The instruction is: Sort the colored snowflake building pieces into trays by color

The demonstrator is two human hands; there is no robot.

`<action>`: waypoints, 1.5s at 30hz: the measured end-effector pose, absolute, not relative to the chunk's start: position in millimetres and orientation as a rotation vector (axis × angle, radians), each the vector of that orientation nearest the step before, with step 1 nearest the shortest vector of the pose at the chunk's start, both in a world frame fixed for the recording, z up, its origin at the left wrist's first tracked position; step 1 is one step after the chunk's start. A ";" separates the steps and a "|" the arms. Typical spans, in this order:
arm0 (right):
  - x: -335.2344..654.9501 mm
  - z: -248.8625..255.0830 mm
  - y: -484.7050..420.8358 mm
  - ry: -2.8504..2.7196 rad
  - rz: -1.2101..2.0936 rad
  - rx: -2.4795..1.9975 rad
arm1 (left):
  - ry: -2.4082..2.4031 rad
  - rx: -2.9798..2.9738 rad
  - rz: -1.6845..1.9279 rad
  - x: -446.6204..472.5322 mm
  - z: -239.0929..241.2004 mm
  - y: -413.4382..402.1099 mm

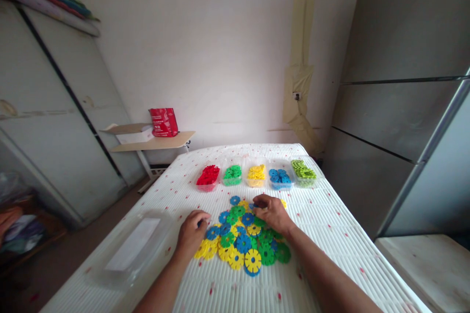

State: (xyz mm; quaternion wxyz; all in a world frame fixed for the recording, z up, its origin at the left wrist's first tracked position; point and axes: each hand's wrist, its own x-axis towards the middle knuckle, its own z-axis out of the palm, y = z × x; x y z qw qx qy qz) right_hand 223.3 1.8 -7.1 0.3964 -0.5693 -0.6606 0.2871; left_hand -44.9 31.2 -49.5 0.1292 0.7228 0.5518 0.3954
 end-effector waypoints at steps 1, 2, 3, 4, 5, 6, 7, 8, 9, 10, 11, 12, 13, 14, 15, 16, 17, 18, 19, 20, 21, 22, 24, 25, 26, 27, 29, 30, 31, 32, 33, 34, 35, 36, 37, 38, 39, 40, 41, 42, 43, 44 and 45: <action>225.2 -7.7 2.3 -1.649 0.755 -1.434 | 1.605 2.099 1.154 -44.9 -49.7 31.2; 226.1 -8.0 2.5 -1.647 0.755 -1.431 | 1.607 2.099 1.155 -44.9 -49.9 31.3; 226.0 -7.8 2.2 -1.666 0.727 -1.431 | 1.607 2.101 1.155 -44.9 -50.0 31.4; 224.8 -7.3 1.6 -1.705 0.678 -1.432 | 1.605 2.106 1.153 -45.0 -50.2 31.5; 222.6 -6.4 0.5 -1.766 0.614 -1.429 | 1.602 2.112 1.151 -45.1 -50.3 31.6; 219.6 -5.2 -0.8 -1.843 0.534 -1.424 | 1.598 2.119 1.148 -45.2 -50.4 31.6; 216.1 -4.1 -2.2 -1.929 0.442 -1.418 | 1.595 2.126 1.147 -45.3 -50.5 31.7; 212.4 -3.2 -3.7 -2.020 0.347 -1.413 | 1.595 2.129 1.146 -45.3 -50.5 31.6; 208.7 -2.5 -5.2 -2.111 0.256 -1.411 | 1.598 2.131 1.148 -45.4 -50.4 31.6; 205.3 -2.2 -6.5 -2.194 0.173 -1.414 | 1.601 2.131 1.150 -45.3 -50.2 31.5; 202.4 -2.1 -7.6 -2.264 0.108 -1.421 | 1.602 2.132 1.151 -45.2 -50.1 31.3; 200.1 -2.3 -8.4 -2.315 0.066 -1.429 | 1.603 2.132 1.152 -45.1 -49.9 31.2; 198.4 -2.7 -8.9 -2.350 0.046 -1.434 | 1.604 2.131 1.152 -44.9 -49.7 31.0; 197.2 -3.2 -9.1 -2.367 0.038 -1.437 | 1.604 2.131 1.151 -44.8 -49.5 30.9; 196.6 -3.7 -9.0 -2.373 0.039 -1.435 | 1.605 2.131 1.147 -44.7 -49.5 30.8; 196.5 -4.4 -8.7 -2.373 0.045 -1.428 | 1.606 2.129 1.142 -44.7 -49.5 30.8; 196.7 -5.0 -8.1 -2.366 0.056 -1.423 | 1.606 2.128 1.138 -44.8 -49.5 31.0; 197.3 -5.7 -7.5 -2.353 0.072 -1.417 | 1.603 2.127 1.133 -44.9 -49.7 31.3; 198.2 -6.4 -6.9 -2.333 0.095 -1.412 | 1.599 2.126 1.129 -45.2 -50.1 31.7; 199.2 -6.9 -6.5 -2.307 0.119 -1.408 | 1.594 2.125 1.125 -45.5 -50.6 32.2; 200.5 -7.3 -6.3 -2.280 0.143 -1.400 | 1.591 2.123 1.126 -45.8 -51.2 32.8; 201.9 -7.5 -6.6 -2.255 0.162 -1.389 | 1.588 2.123 1.130 -46.2 -52.0 33.5; 205.1 -6.7 -7.8 -2.224 0.172 -1.352 | 1.583 2.123 1.149 -46.7 -53.8 34.7; 207.2 -5.5 -8.6 -2.211 0.160 -1.335 | 1.579 2.124 1.163 -46.9 -54.7 35.2; 209.7 -3.9 -9.1 -2.198 0.141 -1.319 | 1.577 2.124 1.175 -47.0 -55.4 35.6; 213.0 -1.7 -9.2 -2.181 0.114 -1.305 | 1.575 2.125 1.185 -47.0 -56.0 35.8; 222.6 4.7 -7.0 -2.134 0.035 -1.275 | 1.570 2.124 1.196 -46.9 -56.6 35.8; 229.1 8.8 -4.4 -2.103 -0.018 -1.264 | 1.567 2.124 1.197 -46.8 -56.5 35.6; 236.6 13.6 -0.6 -2.069 -0.077 -1.260 | 1.564 2.125 1.197 -46.7 -56.3 35.4; 244.9 18.9 4.2 -2.031 -0.141 -1.266 | 1.561 2.125 1.196 -46.6 -55.9 35.1; 253.7 24.4 9.9 -1.993 -0.204 -1.288 | 1.558 2.125 1.193 -46.5 -55.5 34.8; 262.5 29.9 16.4 -1.959 -0.257 -1.315 | 1.558 2.124 1.190 -46.3 -55.2 34.6; 270.9 35.0 23.3 -1.925 -0.305 -1.346 | 1.561 2.123 1.188 -46.3 -54.8 34.4; 278.5 39.4 30.3 -1.895 -0.344 -1.380 | 1.564 2.121 1.187 -46.2 -54.5 34.3; 285.0 42.6 37.0 -1.867 -0.370 -1.424 | 1.568 2.120 1.187 -46.2 -54.3 34.2; 289.9 44.4 42.8 -1.845 -0.391 -1.481 | 1.570 2.118 1.187 -46.3 -54.2 34.2; 293.3 44.9 47.4 -1.829 -0.411 -1.541 | 1.570 2.117 1.186 -46.4 -54.1 34.2; 295.1 43.8 50.4 -1.818 -0.432 -1.598 | 1.569 2.115 1.183 -46.5 -54.0 34.2; 295.4 41.5 51.5 -1.818 -0.455 -1.635 | 1.567 2.113 1.179 -46.6 -53.8 34.2; 294.3 38.1 50.8 -1.827 -0.475 -1.642 | 1.566 2.112 1.173 -46.6 -53.6 34.2; 292.1 33.9 48.1 -1.851 -0.487 -1.614 | 1.565 2.113 1.167 -46.6 -53.4 34.0; 289.0 29.2 43.9 -1.886 -0.489 -1.556 | 1.566 2.115 1.160 -46.5 -53.2 33.9; 285.3 24.1 38.4 -1.933 -0.479 -1.482 | 1.569 2.118 1.155 -46.2 -52.9 33.6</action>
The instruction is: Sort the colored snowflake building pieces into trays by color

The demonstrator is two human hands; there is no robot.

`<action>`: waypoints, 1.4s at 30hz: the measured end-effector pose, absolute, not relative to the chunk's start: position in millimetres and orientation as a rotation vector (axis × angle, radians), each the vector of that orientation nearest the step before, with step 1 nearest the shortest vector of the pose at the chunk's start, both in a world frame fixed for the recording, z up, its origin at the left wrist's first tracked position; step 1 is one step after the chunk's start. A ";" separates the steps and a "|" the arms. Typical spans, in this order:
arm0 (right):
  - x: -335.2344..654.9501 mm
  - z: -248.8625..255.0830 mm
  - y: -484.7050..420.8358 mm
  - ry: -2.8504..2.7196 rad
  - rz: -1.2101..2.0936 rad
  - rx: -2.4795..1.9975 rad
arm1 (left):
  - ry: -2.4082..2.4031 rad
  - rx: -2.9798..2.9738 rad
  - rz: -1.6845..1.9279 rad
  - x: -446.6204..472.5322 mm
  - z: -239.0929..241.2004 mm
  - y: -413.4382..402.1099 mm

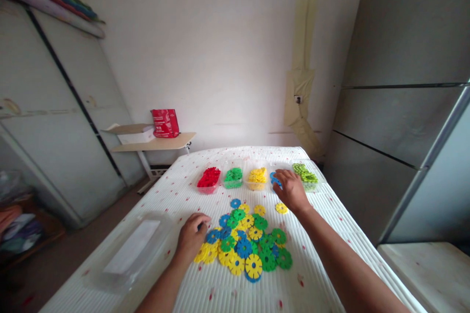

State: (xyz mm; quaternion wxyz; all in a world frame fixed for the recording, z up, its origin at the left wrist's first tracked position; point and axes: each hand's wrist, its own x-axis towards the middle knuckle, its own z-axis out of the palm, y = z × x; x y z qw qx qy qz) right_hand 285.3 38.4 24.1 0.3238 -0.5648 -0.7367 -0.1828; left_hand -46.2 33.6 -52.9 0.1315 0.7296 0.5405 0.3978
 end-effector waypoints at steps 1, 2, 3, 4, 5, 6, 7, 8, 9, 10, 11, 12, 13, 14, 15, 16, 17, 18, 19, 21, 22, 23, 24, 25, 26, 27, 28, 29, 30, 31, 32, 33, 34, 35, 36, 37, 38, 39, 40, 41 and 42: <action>281.1 19.0 32.3 -1.988 -0.458 -1.406 | 1.574 2.121 1.150 -46.0 -52.8 33.4; 276.6 14.2 26.2 -2.046 -0.429 -1.342 | 1.580 2.124 1.147 -45.6 -52.7 33.2; 271.9 9.7 20.6 -2.097 -0.397 -1.297 | 1.587 2.126 1.146 -45.2 -52.7 33.0; 266.9 5.8 16.0 -2.137 -0.361 -1.276 | 1.595 2.128 1.148 -44.9 -52.8 32.9; 261.4 2.8 12.7 -2.161 -0.322 -1.280 | 1.599 2.131 1.151 -44.7 -53.0 32.9; 255.5 0.8 11.0 -2.173 -0.280 -1.305 | 1.599 2.134 1.155 -44.5 -53.2 32.9; 248.9 -0.1 10.7 -2.179 -0.236 -1.344 | 1.597 2.137 1.159 -44.4 -53.5 33.0; 241.4 0.0 11.8 -2.184 -0.186 -1.392 | 1.595 2.137 1.161 -44.5 -53.8 33.1; 233.1 1.0 14.2 -2.194 -0.125 -1.450 | 1.594 2.136 1.160 -44.7 -54.0 33.2; 223.9 2.6 17.6 -2.209 -0.063 -1.509 | 1.596 2.132 1.159 -45.0 -54.2 33.4; 214.2 4.5 21.7 -2.224 -0.004 -1.563 | 1.599 2.127 1.157 -45.4 -54.4 33.5; 204.2 6.2 26.5 -2.236 0.049 -1.616 | 1.604 2.120 1.157 -45.8 -54.7 33.8; 194.3 7.5 31.8 -2.243 0.078 -1.652 | 1.609 2.112 1.161 -46.2 -55.0 34.1; 184.8 8.1 37.3 -2.244 0.093 -1.685 | 1.611 2.105 1.169 -46.5 -55.3 34.3; 175.9 8.0 42.8 -2.243 0.098 -1.717 | 1.610 2.098 1.178 -46.8 -55.5 34.6; 168.1 7.2 48.0 -2.242 0.097 -1.746 | 1.608 2.091 1.186 -47.1 -55.8 34.9; 161.4 5.8 52.7 -2.242 0.096 -1.778 | 1.607 2.084 1.189 -47.3 -55.9 35.0; 156.0 4.1 56.8 -2.247 0.093 -1.804 | 1.605 2.078 1.189 -47.3 -55.8 35.0; 151.9 2.2 60.1 -2.258 0.088 -1.823 | 1.604 2.074 1.184 -47.3 -55.6 34.9; 147.4 -0.9 64.4 -2.300 0.077 -1.832 | 1.606 2.068 1.172 -47.0 -54.8 34.4; 146.8 -1.8 65.6 -2.328 0.071 -1.826 | 1.608 2.067 1.167 -46.7 -54.3 34.0; 147.0 -2.0 66.4 -2.356 0.064 -1.820 | 1.609 2.068 1.163 -46.4 -53.8 33.7; 147.9 -1.5 66.8 -2.381 0.056 -1.819 | 1.611 2.069 1.158 -46.1 -53.5 33.4; 149.1 -0.3 67.0 -2.398 0.046 -1.825 | 1.613 2.070 1.154 -45.8 -53.2 33.1; 150.4 1.7 67.0 -2.407 0.033 -1.838 | 1.616 2.071 1.150 -45.6 -53.2 33.1; 151.5 4.2 66.8 -2.410 0.019 -1.852 | 1.619 2.071 1.150 -45.4 -53.3 33.1; 151.9 7.0 66.4 -2.411 0.005 -1.861 | 1.624 2.069 1.152 -45.3 -53.6 33.2; 151.5 10.0 65.5 -2.417 -0.005 -1.860 | 1.627 2.067 1.156 -45.2 -53.9 33.5; 149.9 12.7 64.2 -2.430 -0.011 -1.844 | 1.628 2.064 1.162 -45.2 -54.3 33.8; 147.3 15.0 62.3 -2.452 -0.011 -1.816 | 1.627 2.062 1.168 -45.3 -54.7 34.0; 143.6 16.6 59.9 -2.480 -0.009 -1.779 | 1.625 2.057 1.177 -45.5 -54.9 34.3; 139.0 17.5 57.0 -2.512 -0.005 -1.742 | 1.625 2.051 1.189 -45.8 -55.1 34.4; 134.0 17.7 53.7 -2.545 -0.002 -1.708 | 1.624 2.044 1.201 -46.1 -55.0 34.4; 128.9 17.3 50.2 -2.576 -0.003 -1.681 | 1.624 2.037 1.211 -46.4 -54.9 34.4; 124.1 16.6 46.8 -2.605 -0.009 -1.662 | 1.625 2.033 1.217 -46.6 -54.5 34.2; 120.0 15.9 43.7 -2.630 -0.018 -1.649 | 1.623 2.031 1.218 -46.8 -54.0 33.9; 116.6 15.2 41.1 -2.653 -0.029 -1.640 | 1.621 2.033 1.213 -46.9 -53.4 33.5; 114.2 14.9 38.9 -2.673 -0.040 -1.634 | 1.619 2.035 1.206 -46.9 -52.7 33.1; 112.6 14.9 37.4 -2.692 -0.050 -1.628 | 1.618 2.037 1.198 -46.8 -52.0 32.8; 111.7 15.0 36.4 -2.708 -0.058 -1.624 | 1.620 2.036 1.193 -46.7 -51.3 32.4; 111.2 15.1 36.0 -2.723 -0.062 -1.620 | 1.622 2.033 1.189 -46.5 -50.7 32.1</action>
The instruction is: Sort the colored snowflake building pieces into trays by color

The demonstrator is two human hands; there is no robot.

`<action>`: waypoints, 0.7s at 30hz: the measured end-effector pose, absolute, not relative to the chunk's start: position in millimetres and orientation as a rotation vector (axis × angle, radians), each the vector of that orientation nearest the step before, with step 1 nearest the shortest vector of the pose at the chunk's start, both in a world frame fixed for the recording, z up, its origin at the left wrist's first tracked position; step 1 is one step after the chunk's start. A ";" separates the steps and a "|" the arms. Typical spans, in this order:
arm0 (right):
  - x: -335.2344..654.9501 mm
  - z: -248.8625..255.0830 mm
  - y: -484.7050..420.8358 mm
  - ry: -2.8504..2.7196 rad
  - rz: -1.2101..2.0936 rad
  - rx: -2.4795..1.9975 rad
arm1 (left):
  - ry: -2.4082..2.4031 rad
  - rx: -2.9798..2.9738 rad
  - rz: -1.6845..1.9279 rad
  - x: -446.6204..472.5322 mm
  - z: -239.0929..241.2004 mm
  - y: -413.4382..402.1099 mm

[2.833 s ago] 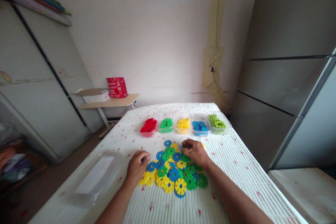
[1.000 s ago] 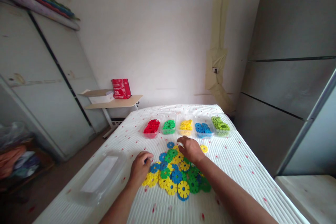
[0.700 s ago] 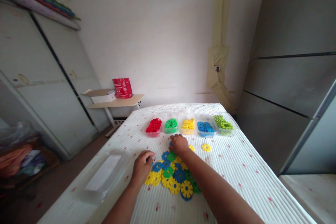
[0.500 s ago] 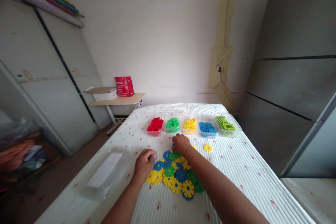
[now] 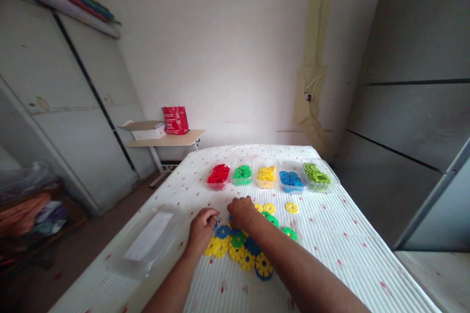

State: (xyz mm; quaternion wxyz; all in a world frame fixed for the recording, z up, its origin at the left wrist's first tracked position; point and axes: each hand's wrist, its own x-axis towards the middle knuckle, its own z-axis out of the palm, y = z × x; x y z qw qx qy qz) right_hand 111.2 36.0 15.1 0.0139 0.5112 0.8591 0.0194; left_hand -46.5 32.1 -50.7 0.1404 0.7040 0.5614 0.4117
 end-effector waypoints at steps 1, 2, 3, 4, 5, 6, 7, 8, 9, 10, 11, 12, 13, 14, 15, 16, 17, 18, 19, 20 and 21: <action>110.8 15.1 35.9 2.672 0.062 1.580 | 1.624 2.030 1.187 -46.4 -50.2 31.9; 110.5 14.7 36.0 2.670 0.061 1.570 | 1.628 2.024 1.184 -46.2 -49.9 31.8; 110.1 14.0 36.4 2.670 0.061 1.567 | 1.630 2.019 1.183 -46.2 -49.8 31.9; 109.6 12.9 36.8 2.674 0.061 1.569 | 1.631 2.016 1.181 -46.2 -50.0 32.0; 109.3 11.6 37.1 2.680 0.063 1.577 | 1.631 2.015 1.180 -46.3 -50.4 32.3; 109.3 10.4 37.4 2.688 0.065 1.590 | 1.629 2.016 1.179 -46.5 -50.9 32.7; 109.9 9.6 37.4 2.701 0.066 1.605 | 1.628 2.018 1.180 -46.7 -51.5 33.1; 111.3 9.4 37.1 2.718 0.067 1.620 | 1.627 2.022 1.182 -47.0 -52.1 33.5; 113.9 10.0 36.6 2.740 0.067 1.634 | 1.625 2.027 1.184 -47.3 -52.6 33.8; 117.8 11.6 35.9 2.765 0.068 1.644 | 1.625 2.029 1.188 -47.6 -52.9 34.0; 123.2 14.1 35.0 2.787 0.073 1.656 | 1.625 2.029 1.192 -47.8 -53.1 34.1; 130.3 17.4 34.0 2.814 0.088 1.676 | 1.625 2.025 1.195 -47.9 -53.1 34.0; 139.3 21.3 33.2 2.850 0.116 1.709 | 1.625 2.018 1.201 -47.8 -52.9 33.9; 150.0 25.8 32.7 2.884 0.156 1.758 | 1.625 2.010 1.205 -47.7 -52.8 33.6; 162.3 30.6 32.7 2.931 0.217 1.833 | 1.625 2.004 1.209 -47.5 -52.7 33.3; 176.0 35.5 33.2 2.973 0.292 1.922 | 1.623 2.003 1.211 -47.3 -52.6 33.1; 190.5 40.5 34.4 2.980 0.369 2.023 | 1.619 2.007 1.212 -47.1 -52.7 32.9; 205.5 45.2 36.2 2.960 0.461 2.149 | 1.617 2.013 1.213 -46.8 -52.9 32.8; 220.2 49.6 38.4 2.936 0.535 2.252 | 1.616 2.019 1.211 -46.6 -53.2 32.8; 234.0 53.5 40.9 2.902 0.613 2.349 | 1.616 2.024 1.209 -46.4 -53.5 33.0; 246.5 56.7 43.5 2.867 0.652 2.413 | 1.618 2.026 1.209 -46.3 -53.8 33.1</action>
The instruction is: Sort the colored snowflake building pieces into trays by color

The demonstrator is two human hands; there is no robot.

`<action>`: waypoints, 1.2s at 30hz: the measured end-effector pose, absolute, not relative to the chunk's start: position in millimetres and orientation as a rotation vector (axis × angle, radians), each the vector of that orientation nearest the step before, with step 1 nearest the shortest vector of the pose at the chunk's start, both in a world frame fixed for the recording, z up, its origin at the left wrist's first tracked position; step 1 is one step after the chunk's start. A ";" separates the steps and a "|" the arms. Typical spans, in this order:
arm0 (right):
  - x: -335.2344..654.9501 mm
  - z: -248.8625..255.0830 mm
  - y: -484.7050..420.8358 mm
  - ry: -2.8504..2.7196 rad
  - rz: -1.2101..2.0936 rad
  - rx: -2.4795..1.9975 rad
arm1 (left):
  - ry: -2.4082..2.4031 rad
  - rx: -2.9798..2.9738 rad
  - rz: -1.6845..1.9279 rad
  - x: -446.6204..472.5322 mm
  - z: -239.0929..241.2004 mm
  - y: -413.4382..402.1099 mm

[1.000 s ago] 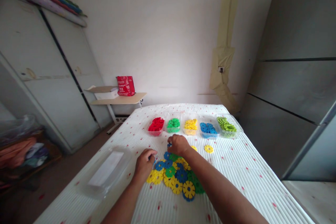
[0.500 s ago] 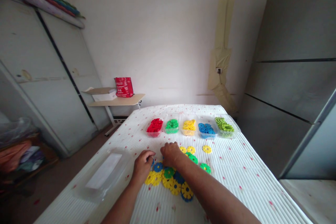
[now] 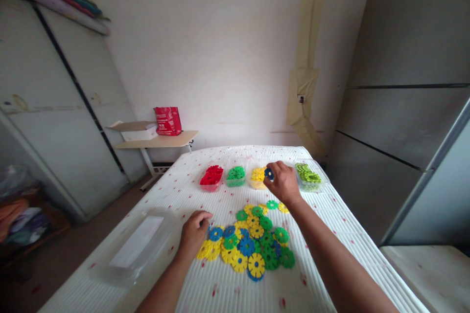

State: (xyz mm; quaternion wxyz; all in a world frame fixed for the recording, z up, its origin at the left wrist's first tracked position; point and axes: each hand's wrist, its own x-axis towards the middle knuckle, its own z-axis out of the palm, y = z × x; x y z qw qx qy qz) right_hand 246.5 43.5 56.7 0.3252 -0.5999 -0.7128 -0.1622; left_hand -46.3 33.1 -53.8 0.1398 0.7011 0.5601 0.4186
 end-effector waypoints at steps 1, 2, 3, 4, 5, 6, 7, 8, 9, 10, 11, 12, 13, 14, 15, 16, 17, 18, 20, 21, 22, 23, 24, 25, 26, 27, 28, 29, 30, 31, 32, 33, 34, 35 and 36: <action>257.3 59.2 46.0 -1.830 -0.442 -1.596 | 1.621 2.026 1.209 -46.2 -54.0 33.4; 266.1 60.9 48.2 -1.795 -0.454 -1.622 | 1.623 2.023 1.208 -46.1 -54.2 33.6; 273.0 61.9 50.1 -1.772 -0.457 -1.649 | 1.622 2.021 1.208 -46.0 -54.3 33.8; 278.0 62.4 51.6 -1.753 -0.457 -1.673 | 1.620 2.018 1.208 -45.9 -54.3 33.9; 281.6 62.4 52.7 -1.741 -0.454 -1.692 | 1.621 2.015 1.206 -45.8 -54.2 33.9; 284.0 62.2 53.5 -1.736 -0.452 -1.704 | 1.622 2.014 1.205 -45.8 -53.9 33.9; 285.6 61.7 53.9 -1.735 -0.453 -1.710 | 1.624 2.014 1.205 -45.7 -53.7 33.7; 286.6 61.1 54.3 -1.733 -0.459 -1.714 | 1.625 2.015 1.205 -45.7 -53.3 33.5; 287.3 60.3 54.7 -1.733 -0.467 -1.718 | 1.625 2.017 1.204 -45.7 -53.0 33.3; 287.9 59.3 55.3 -1.732 -0.475 -1.726 | 1.624 2.019 1.202 -45.7 -52.6 33.1; 288.4 58.0 56.3 -1.730 -0.479 -1.739 | 1.622 2.021 1.199 -45.8 -52.4 33.0; 288.9 56.3 57.7 -1.727 -0.480 -1.758 | 1.619 2.023 1.197 -45.8 -52.1 32.9; 289.3 54.3 59.5 -1.725 -0.476 -1.778 | 1.617 2.023 1.196 -45.8 -52.0 32.9; 289.6 51.8 61.7 -1.724 -0.471 -1.798 | 1.616 2.024 1.197 -45.9 -51.9 32.9; 290.0 49.2 64.0 -1.722 -0.466 -1.813 | 1.617 2.023 1.200 -45.9 -52.0 33.0; 290.5 46.6 66.1 -1.723 -0.460 -1.822 | 1.618 2.021 1.204 -46.0 -52.1 33.1; 291.1 44.3 67.8 -1.724 -0.456 -1.823 | 1.620 2.019 1.208 -46.1 -52.3 33.2; 292.1 42.5 68.8 -1.724 -0.454 -1.818 | 1.620 2.017 1.212 -46.2 -52.5 33.3; 295.2 40.4 67.2 -1.725 -0.455 -1.795 | 1.611 2.018 1.222 -46.5 -52.9 33.4; 297.6 39.8 64.5 -1.722 -0.456 -1.784 | 1.605 2.020 1.226 -46.7 -53.1 33.4; 300.6 39.2 60.3 -1.716 -0.456 -1.776 | 1.600 2.022 1.228 -46.9 -53.3 33.4; 304.1 38.2 54.9 -1.707 -0.458 -1.772 | 1.598 2.025 1.229 -47.0 -53.5 33.4; 308.1 36.4 48.5 -1.697 -0.466 -1.772 | 1.598 2.029 1.226 -47.1 -53.7 33.5; 312.5 33.6 41.3 -1.690 -0.479 -1.779 | 1.600 2.033 1.223 -47.1 -54.0 33.6; 317.0 29.7 33.6 -1.690 -0.495 -1.794 | 1.603 2.037 1.220 -47.0 -54.2 33.8; 321.4 24.7 25.8 -1.699 -0.510 -1.816 | 1.605 2.042 1.219 -46.9 -54.5 34.0; 325.4 19.0 18.2 -1.721 -0.517 -1.849 | 1.607 2.048 1.218 -46.7 -54.7 34.3; 328.9 12.8 11.2 -1.744 -0.509 -1.899 | 1.608 2.053 1.217 -46.4 -54.9 34.6; 331.6 6.5 5.0 -1.764 -0.482 -1.968 | 1.611 2.057 1.217 -46.1 -55.1 34.9; 333.3 0.6 -0.1 -1.777 -0.439 -2.046 | 1.615 2.061 1.217 -45.8 -55.3 35.2; 334.0 -4.6 -3.9 -1.784 -0.384 -2.127 | 1.619 2.063 1.217 -45.5 -55.5 35.4; 333.9 -9.0 -6.4 -1.788 -0.322 -2.200 | 1.623 2.064 1.216 -45.3 -55.6 35.6; 333.0 -12.4 -7.7 -1.795 -0.257 -2.258 | 1.626 2.064 1.215 -45.2 -55.8 35.7; 331.7 -14.8 -7.8 -1.807 -0.198 -2.297 | 1.627 2.065 1.215 -45.3 -56.0 35.9; 330.1 -16.4 -7.1 -1.821 -0.151 -2.318 | 1.624 2.068 1.214 -45.4 -56.2 35.9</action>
